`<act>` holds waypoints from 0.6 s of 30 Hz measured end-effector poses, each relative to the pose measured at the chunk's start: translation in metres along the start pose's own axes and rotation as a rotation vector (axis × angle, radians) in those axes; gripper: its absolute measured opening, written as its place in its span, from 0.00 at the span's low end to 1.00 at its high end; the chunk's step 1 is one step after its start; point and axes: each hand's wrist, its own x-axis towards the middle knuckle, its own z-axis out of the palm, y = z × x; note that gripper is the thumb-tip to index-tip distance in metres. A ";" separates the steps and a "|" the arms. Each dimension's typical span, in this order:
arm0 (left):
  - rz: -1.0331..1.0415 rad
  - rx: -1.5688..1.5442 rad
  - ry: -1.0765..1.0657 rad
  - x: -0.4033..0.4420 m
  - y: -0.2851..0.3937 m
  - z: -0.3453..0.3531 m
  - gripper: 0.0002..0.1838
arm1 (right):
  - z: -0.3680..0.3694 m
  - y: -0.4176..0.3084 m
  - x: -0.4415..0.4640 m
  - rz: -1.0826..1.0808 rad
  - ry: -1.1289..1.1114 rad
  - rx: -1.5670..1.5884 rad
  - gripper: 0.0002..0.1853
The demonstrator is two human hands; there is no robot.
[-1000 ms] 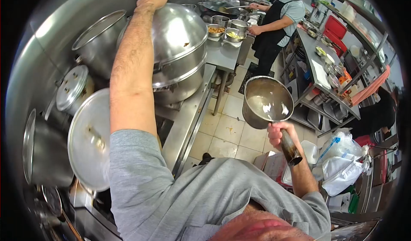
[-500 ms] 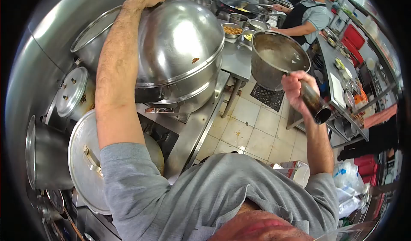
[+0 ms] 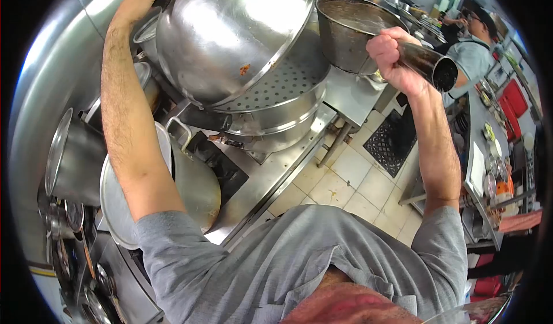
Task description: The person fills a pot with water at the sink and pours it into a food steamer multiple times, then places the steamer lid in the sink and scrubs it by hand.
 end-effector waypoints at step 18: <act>-0.090 -0.291 0.134 -0.025 -0.039 -0.018 0.21 | -0.043 0.024 0.087 0.246 -0.045 -0.179 0.10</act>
